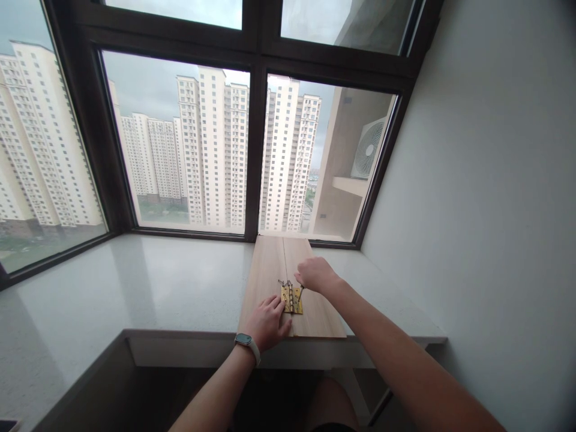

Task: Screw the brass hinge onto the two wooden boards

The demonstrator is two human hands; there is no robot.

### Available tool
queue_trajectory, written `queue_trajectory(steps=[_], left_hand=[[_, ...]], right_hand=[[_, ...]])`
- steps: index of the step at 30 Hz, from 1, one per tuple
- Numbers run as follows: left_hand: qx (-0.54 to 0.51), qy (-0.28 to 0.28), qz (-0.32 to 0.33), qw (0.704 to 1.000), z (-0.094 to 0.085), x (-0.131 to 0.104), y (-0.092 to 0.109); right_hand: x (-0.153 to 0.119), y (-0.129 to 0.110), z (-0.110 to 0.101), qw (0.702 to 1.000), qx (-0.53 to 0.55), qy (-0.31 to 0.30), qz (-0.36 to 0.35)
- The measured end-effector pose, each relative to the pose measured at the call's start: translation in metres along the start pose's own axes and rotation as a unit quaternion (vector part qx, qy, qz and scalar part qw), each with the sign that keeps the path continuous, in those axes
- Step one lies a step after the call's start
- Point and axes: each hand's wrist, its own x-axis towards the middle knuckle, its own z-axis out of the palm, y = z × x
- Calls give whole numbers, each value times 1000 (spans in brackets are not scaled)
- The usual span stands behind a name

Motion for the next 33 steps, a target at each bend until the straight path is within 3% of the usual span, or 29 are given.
queue_trajectory(steps=[6,12,16,26,29,33], left_hand=[[2,-3,0,1000,-1,-1,-2],[-1,-1,-1,1000,-1,0,-1],[-3,-4,-2,1000,-1,0,-1],[-7,1,-3,1000,-1,-1,-3],[-6,1,-2,1000,-2,-1,-3],[-6,-2,-3,1000,-1,-1,-2]], right_hand=[[1,-3,1,995,30,16,91],[10,-6,7,976,81,-20,200],[12,-5,7,983,65,-21,168],[3,5,0,999,-25,11,-43],[-1,2,0,1000,-18,7,-25],[-1,-3,-2,998,16,-2,62]])
